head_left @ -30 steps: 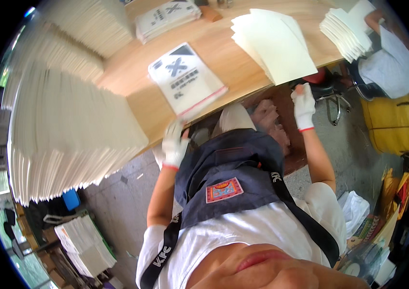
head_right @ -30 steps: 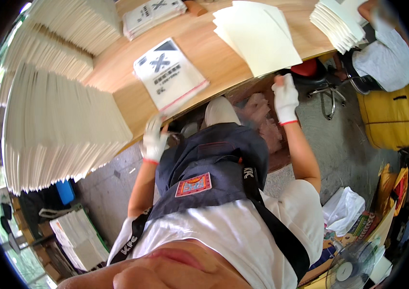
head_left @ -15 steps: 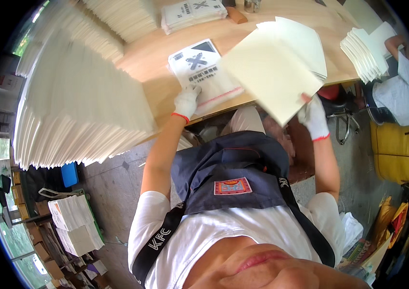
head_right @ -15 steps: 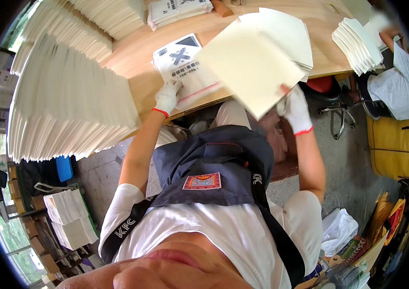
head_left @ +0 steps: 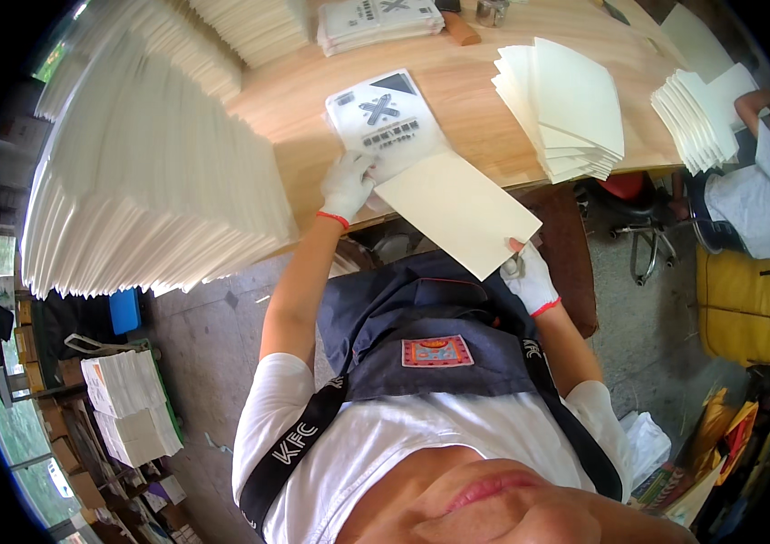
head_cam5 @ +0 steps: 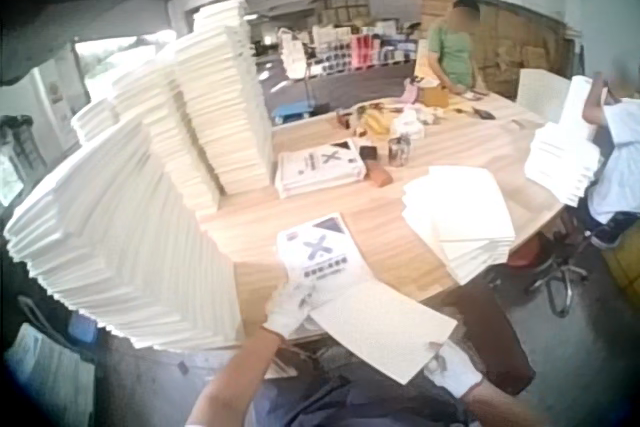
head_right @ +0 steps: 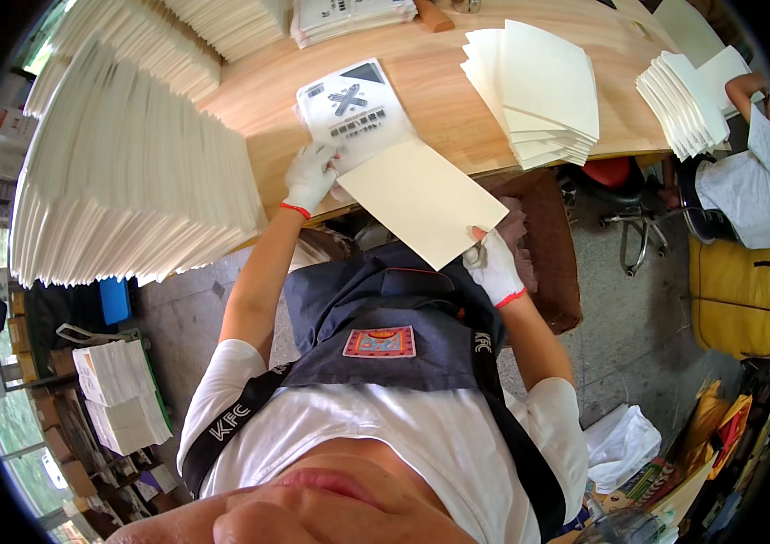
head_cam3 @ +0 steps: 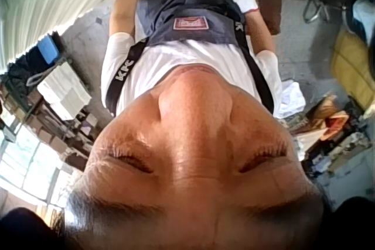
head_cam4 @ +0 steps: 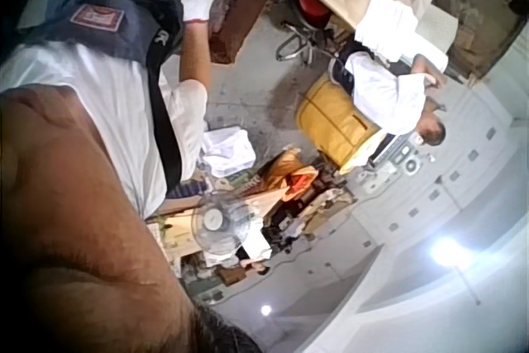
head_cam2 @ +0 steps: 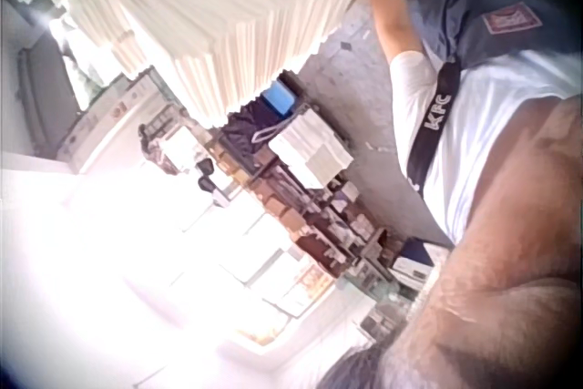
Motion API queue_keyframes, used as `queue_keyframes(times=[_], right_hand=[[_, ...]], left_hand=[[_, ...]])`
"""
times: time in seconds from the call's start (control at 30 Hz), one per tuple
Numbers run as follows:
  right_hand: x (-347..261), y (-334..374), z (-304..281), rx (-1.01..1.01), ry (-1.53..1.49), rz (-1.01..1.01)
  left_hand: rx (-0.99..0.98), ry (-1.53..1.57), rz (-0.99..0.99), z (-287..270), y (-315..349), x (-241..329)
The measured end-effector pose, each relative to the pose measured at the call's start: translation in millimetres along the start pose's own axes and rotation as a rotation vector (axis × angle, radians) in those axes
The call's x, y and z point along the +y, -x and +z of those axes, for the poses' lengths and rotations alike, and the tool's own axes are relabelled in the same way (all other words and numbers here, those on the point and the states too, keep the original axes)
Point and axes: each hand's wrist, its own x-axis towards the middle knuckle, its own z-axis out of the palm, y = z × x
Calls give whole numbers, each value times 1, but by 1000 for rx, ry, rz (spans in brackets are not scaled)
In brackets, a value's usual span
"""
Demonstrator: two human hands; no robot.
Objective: The person repeatedly picks up a single sheet of paper from a stack on the right, inserts it into a plastic sleeve on the table, and places the completed unit onto a growing stack on the left. The person wears white gloves and a KFC apron while performing this repetitive manual assembly task.
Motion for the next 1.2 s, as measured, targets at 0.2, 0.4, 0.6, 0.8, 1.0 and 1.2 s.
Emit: queue_keyframes(times=[0.2, 0.4, 0.6, 0.8, 1.0, 1.2], right_hand=[[6, 3, 16, -63, -148, 60], [30, 17, 41, -53, -93, -21], [26, 45, 62, -12, 73, -50], [23, 45, 39, -187, 228, -10], [63, 8, 49, -70, 188, 96], [87, -77, 79, -163, -313, 144]], left_hand=[[-155, 413, -90, -30, -12, 6], [117, 440, -59, -22, 16, 42], [703, 1720, -484, 80, 39, 81], [-79, 2357, -590, 129, 65, 90], [-135, 1402, -453, 142, 116, 101], [22, 1321, -865, 166, 115, 77]])
